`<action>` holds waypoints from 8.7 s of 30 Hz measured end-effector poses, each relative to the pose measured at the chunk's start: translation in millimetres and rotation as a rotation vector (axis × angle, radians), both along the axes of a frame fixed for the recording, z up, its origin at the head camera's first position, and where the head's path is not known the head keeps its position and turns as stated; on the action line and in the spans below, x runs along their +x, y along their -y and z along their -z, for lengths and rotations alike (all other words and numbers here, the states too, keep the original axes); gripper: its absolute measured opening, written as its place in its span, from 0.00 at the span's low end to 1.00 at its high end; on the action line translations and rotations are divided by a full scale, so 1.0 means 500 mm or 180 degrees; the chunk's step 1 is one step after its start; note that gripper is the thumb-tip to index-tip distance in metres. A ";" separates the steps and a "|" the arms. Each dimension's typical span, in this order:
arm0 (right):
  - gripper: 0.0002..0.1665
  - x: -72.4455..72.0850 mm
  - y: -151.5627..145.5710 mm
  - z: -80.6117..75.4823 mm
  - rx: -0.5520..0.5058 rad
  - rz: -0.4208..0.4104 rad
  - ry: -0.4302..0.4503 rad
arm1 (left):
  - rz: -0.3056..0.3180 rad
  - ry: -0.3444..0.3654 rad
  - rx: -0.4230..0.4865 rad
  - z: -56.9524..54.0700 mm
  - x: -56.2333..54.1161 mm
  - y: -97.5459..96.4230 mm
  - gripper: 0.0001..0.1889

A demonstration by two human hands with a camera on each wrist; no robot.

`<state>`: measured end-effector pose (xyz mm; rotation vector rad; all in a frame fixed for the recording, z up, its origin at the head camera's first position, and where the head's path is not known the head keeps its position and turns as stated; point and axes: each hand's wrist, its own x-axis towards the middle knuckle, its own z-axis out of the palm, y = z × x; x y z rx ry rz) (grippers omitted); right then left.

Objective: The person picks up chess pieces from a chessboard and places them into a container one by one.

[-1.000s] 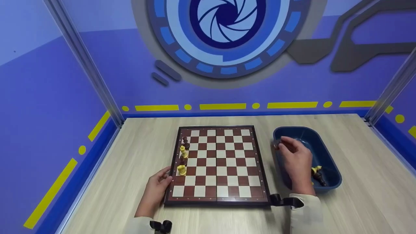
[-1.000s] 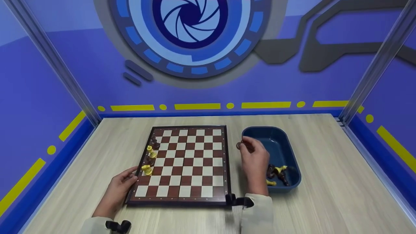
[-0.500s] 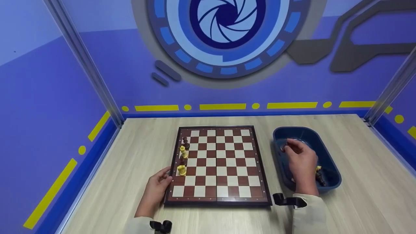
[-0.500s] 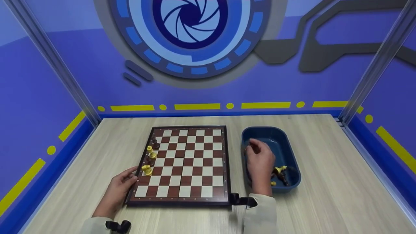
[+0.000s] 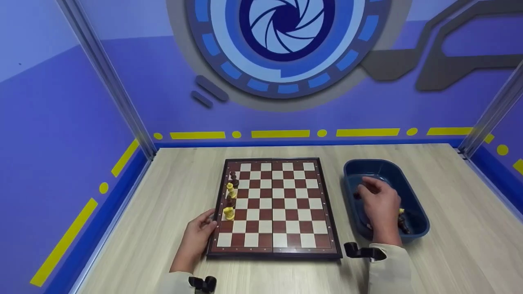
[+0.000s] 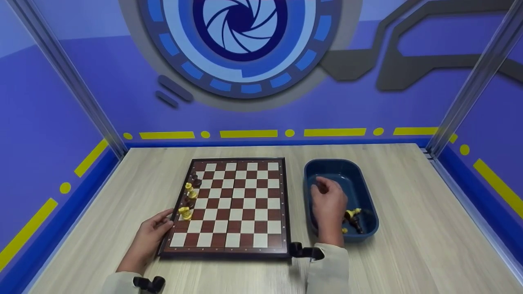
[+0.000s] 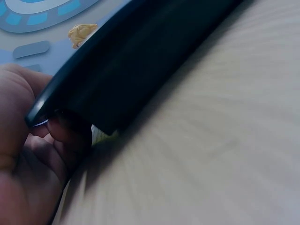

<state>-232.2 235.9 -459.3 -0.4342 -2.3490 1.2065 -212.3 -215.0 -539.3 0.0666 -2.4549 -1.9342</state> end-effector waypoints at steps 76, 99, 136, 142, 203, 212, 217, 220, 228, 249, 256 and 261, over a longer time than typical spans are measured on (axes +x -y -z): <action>0.14 0.013 0.393 0.034 0.0787 -0.2351 -0.0708 | 0.0010 -0.0139 0.0032 0.000 -0.004 0.001 0.23; 0.15 -0.013 0.478 0.048 0.0641 -0.2771 -0.0213 | 0.0087 -0.0135 -0.0004 -0.003 -0.007 0.007 0.22; 0.09 -0.030 0.526 0.065 0.0727 -0.2825 -0.0253 | 0.0082 -0.0078 0.0277 -0.003 -0.003 0.004 0.23; 0.09 -0.023 0.509 0.051 0.0611 -0.2804 -0.0326 | 0.0055 -0.0078 0.0320 0.001 -0.005 0.004 0.23; 0.10 -0.002 0.229 0.014 0.0645 -0.1933 -0.0784 | 0.0068 -0.0116 0.0195 0.005 -0.006 0.001 0.23; 0.11 0.002 0.190 0.014 0.0775 -0.1673 -0.0697 | 0.0038 -0.0144 0.0164 0.003 -0.005 0.001 0.23; 0.10 0.004 0.167 0.012 0.0880 -0.1540 -0.0652 | 0.0019 -0.0152 0.0188 0.003 -0.004 0.000 0.22; 0.09 0.006 0.151 0.012 0.0844 -0.1476 -0.0565 | 0.0008 -0.0152 0.0168 0.001 -0.005 -0.001 0.22; 0.10 0.014 0.112 0.016 0.0820 -0.1300 -0.0437 | 0.0031 -0.0162 0.0147 -0.001 -0.004 0.001 0.22; 0.10 0.024 0.034 0.013 0.0944 -0.0806 -0.0476 | 0.0041 -0.0172 0.0116 -0.001 -0.002 -0.001 0.23; 0.10 0.024 -0.003 0.013 0.0782 -0.0695 -0.0571 | -0.0010 -0.0115 0.0109 -0.002 -0.003 -0.002 0.22; 0.10 0.025 -0.020 0.013 0.0727 -0.0657 -0.0435 | -0.0002 -0.0132 0.0116 -0.003 -0.001 -0.002 0.23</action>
